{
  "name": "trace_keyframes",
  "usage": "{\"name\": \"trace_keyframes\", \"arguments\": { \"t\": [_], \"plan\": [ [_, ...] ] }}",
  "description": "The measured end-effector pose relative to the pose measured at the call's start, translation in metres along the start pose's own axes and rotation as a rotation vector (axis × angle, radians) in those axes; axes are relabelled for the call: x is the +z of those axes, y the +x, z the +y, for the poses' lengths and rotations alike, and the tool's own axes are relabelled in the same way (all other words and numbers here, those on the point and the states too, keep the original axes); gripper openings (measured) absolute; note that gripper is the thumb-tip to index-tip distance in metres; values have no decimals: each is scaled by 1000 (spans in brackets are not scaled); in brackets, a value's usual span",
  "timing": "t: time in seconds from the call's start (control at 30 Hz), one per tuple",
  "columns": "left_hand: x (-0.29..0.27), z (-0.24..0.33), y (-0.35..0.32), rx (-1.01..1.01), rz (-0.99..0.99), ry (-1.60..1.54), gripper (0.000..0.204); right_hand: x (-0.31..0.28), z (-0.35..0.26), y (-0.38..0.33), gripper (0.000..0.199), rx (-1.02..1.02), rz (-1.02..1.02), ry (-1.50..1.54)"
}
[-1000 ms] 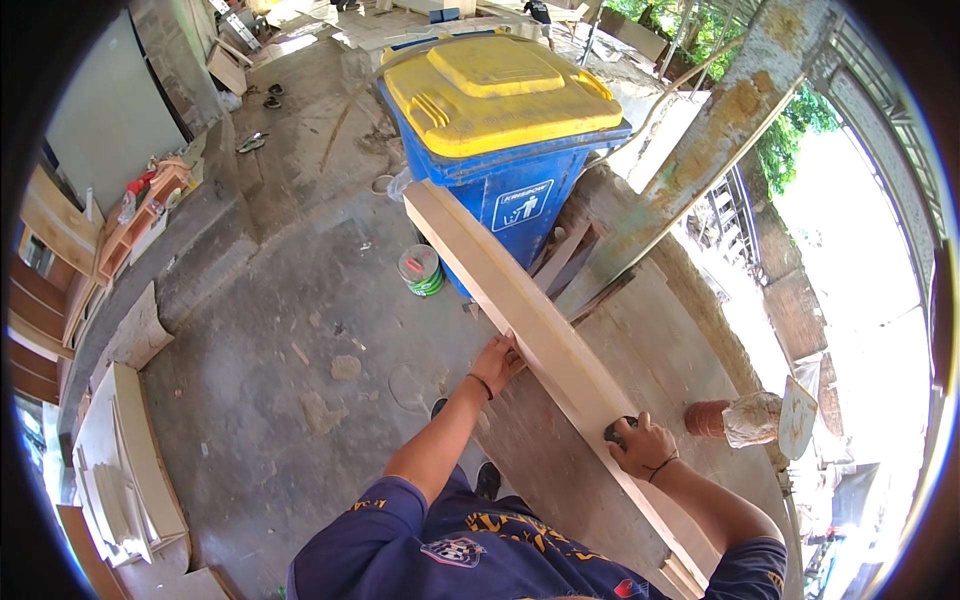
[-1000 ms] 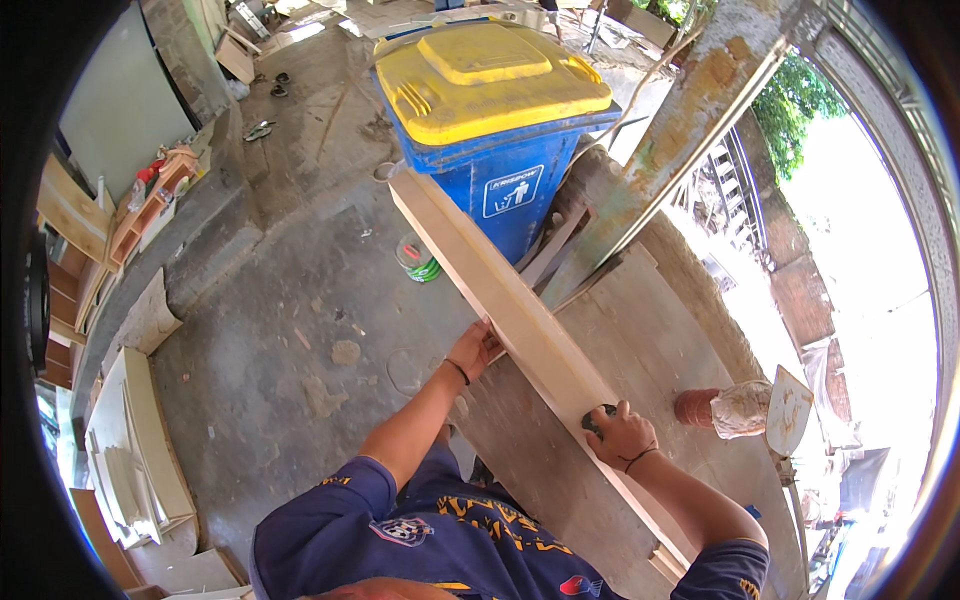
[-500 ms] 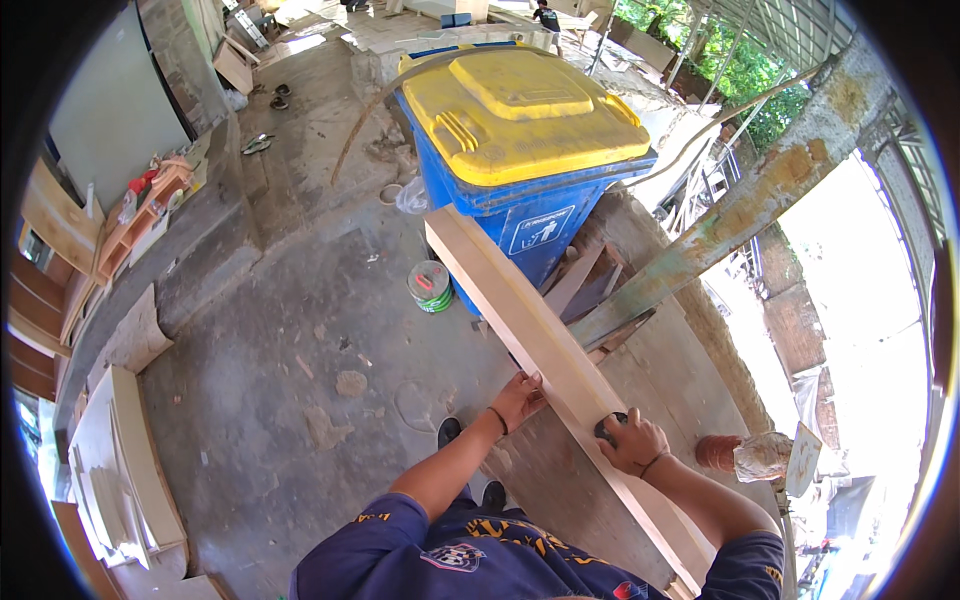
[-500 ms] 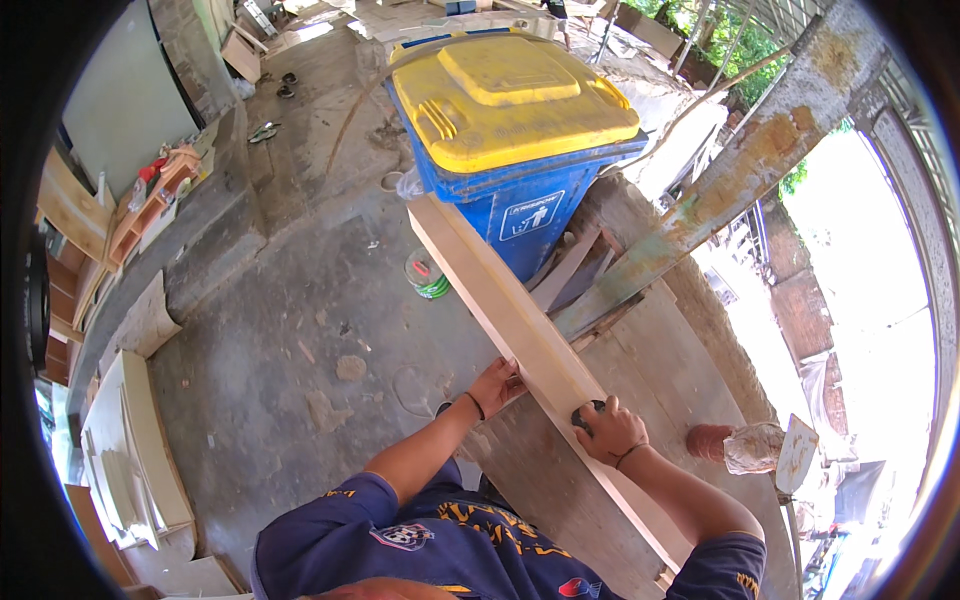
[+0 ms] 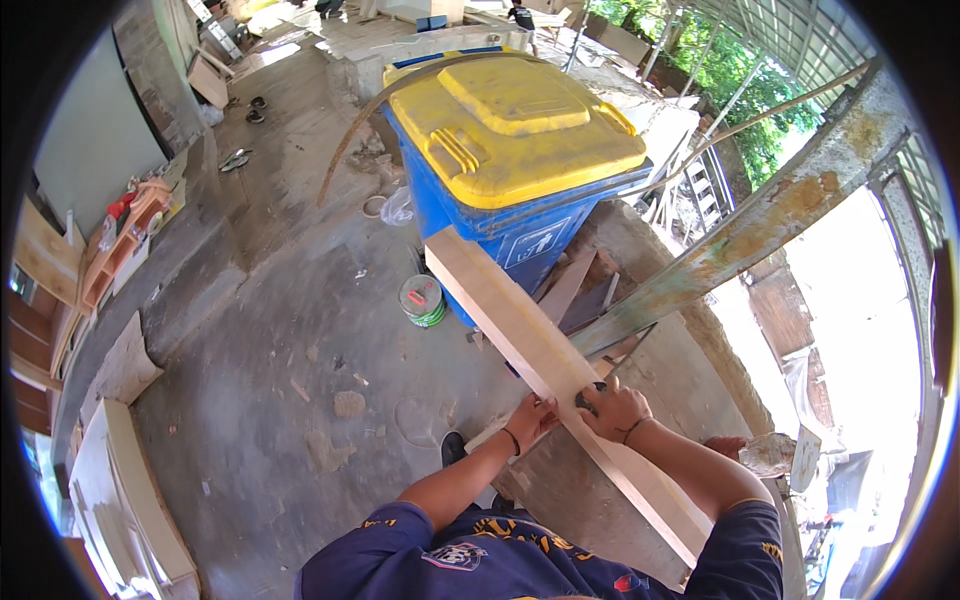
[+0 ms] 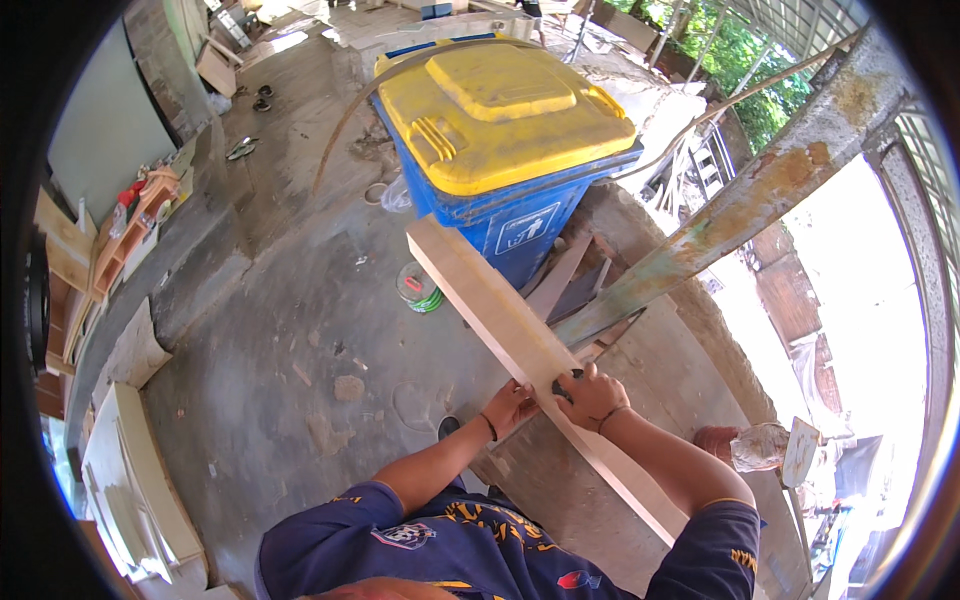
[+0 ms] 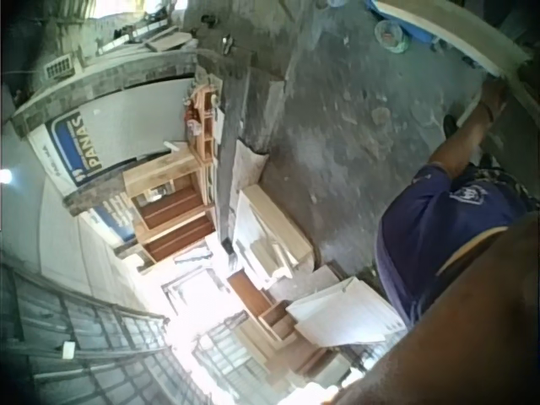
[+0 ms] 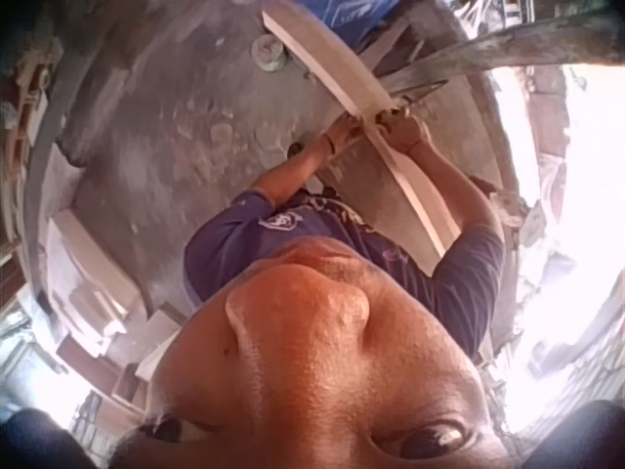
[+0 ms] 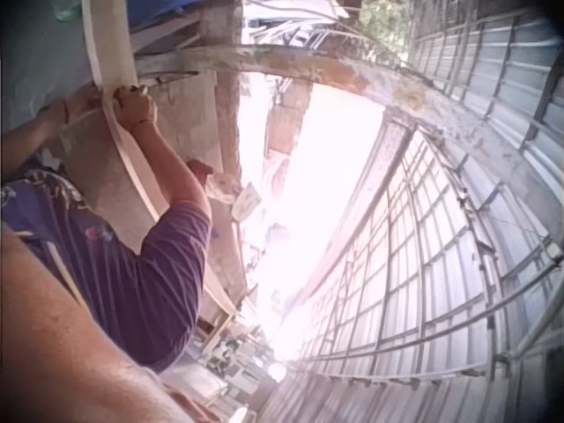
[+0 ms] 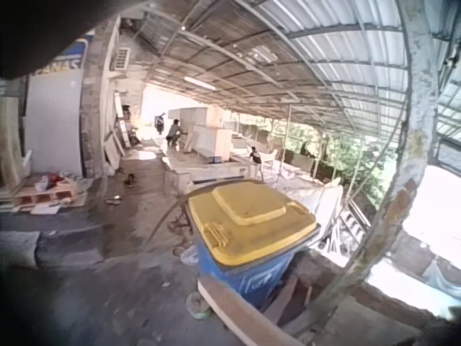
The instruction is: The person applies a flexible laminate strip to the edge of a wooden frame, sands the edges using a sanding block and sandpaper, and applies adhesive to a wooden plank.
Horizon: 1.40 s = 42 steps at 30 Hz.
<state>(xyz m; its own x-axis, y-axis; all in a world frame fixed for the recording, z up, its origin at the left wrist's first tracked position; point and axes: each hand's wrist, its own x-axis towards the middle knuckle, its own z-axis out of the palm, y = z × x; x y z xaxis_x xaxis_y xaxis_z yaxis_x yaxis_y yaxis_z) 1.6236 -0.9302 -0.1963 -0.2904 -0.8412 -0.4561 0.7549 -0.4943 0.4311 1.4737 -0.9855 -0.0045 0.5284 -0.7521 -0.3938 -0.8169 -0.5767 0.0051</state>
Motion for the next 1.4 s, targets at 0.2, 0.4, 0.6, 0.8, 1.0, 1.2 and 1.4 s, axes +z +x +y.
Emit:
{"name": "trace_keyframes", "arguments": {
  "t": [0.2,0.4,0.6,0.8,1.0,1.2,1.4],
  "plan": [
    [-17,-1,9,-9,-68,78,34,-2,-12,13,41,53,32,80],
    [-47,54,27,85,15,-13,60,20,13,-69,41,105,-30,99],
    [-64,158,32,215,219,-37,75,71,56,-147,46,124,36,129],
    [-116,232,71,365,279,-59,63,70,58,-139,44,105,33,143],
    [-91,224,64,377,85,-42,55,41,37,-101,39,79,-84,108],
    [-84,223,52,361,34,-109,56,13,14,-34,35,-9,-145,97],
    [-87,220,55,365,-5,-137,56,-6,-12,21,32,-29,-118,104]
  ]
}}
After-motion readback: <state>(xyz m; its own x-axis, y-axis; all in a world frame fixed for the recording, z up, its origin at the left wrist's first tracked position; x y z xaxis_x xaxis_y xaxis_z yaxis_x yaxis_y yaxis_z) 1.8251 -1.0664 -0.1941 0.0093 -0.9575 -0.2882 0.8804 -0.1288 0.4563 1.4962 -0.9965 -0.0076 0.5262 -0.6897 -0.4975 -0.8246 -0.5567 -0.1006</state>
